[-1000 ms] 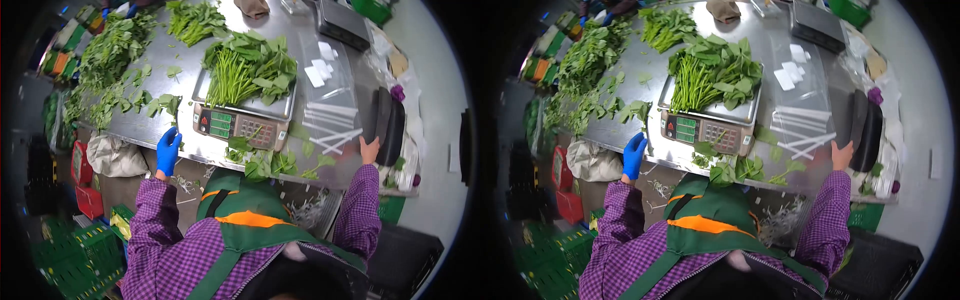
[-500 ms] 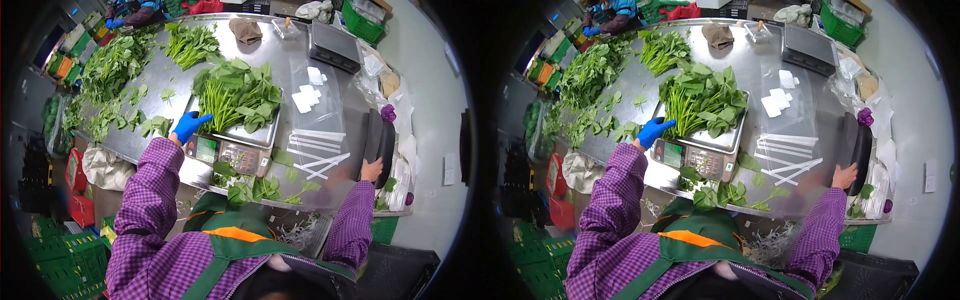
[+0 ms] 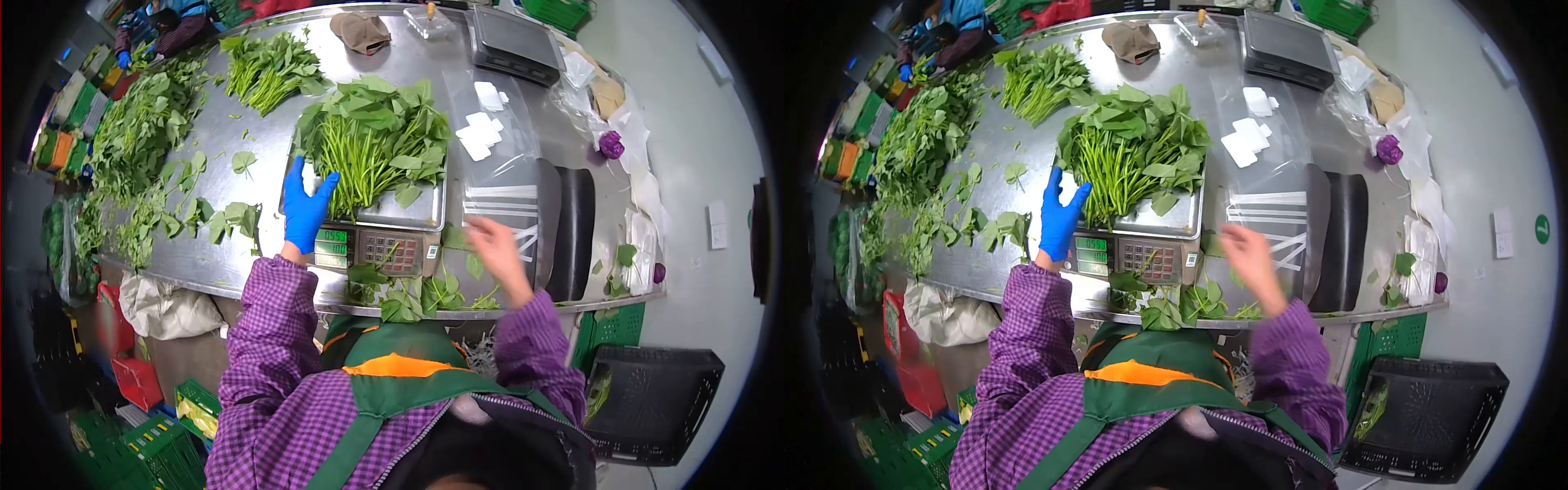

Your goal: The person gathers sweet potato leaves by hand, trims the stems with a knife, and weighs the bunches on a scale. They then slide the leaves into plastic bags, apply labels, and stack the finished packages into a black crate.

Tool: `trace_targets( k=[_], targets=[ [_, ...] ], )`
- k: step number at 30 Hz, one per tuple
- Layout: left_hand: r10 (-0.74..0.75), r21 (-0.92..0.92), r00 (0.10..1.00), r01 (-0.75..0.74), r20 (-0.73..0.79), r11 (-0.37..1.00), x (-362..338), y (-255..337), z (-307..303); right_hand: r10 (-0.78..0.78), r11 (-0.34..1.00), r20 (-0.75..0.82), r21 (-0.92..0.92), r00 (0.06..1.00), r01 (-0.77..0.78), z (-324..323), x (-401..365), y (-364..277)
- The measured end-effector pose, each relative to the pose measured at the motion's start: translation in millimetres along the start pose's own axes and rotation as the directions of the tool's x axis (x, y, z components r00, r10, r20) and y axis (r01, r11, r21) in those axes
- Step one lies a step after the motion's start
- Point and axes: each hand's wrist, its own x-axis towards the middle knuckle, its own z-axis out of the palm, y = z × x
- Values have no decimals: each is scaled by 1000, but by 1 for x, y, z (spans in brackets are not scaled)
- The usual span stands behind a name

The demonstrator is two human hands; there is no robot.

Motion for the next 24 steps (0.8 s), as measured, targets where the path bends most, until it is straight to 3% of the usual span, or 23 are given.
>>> trace_targets(
  k=[1,2,4,5,6,8,9,12,14,18,19,23,24],
  targets=[
    [112,20,994,-112,12,993,5,12,0,103,960,119,248,988,-130,27,8,-24],
    [115,12,993,-115,18,993,11,15,8,138,920,135,350,981,-178,51,22,-30],
    [398,226,918,-388,5,893,23,22,28,184,810,214,521,959,-271,91,51,-36],
    [396,233,917,-396,47,888,29,21,36,193,745,270,585,943,-320,104,64,-42],
    [337,253,938,-346,78,904,33,12,45,198,749,265,580,944,-320,116,74,-54],
    [323,64,939,-331,117,941,45,-6,50,391,699,163,587,906,-408,132,91,-74],
    [321,55,940,-329,120,943,49,-8,46,397,701,156,584,905,-408,138,100,-69],
    [281,-127,948,-263,153,956,56,-19,37,292,763,137,563,947,-317,146,106,-57],
    [241,-362,944,-149,223,920,60,-24,33,187,587,188,766,964,-263,129,93,-58],
    [246,-417,948,-144,202,897,54,-22,39,269,550,182,777,946,-306,130,83,-81],
    [255,-399,946,-160,198,903,53,-22,40,256,629,174,716,951,-301,140,88,-86],
    [233,-485,952,-112,198,868,52,-24,33,387,663,182,626,904,-410,149,99,-75],
    [223,-481,956,-107,192,870,53,-27,30,303,682,95,673,948,-285,144,94,-68]
  ],
)
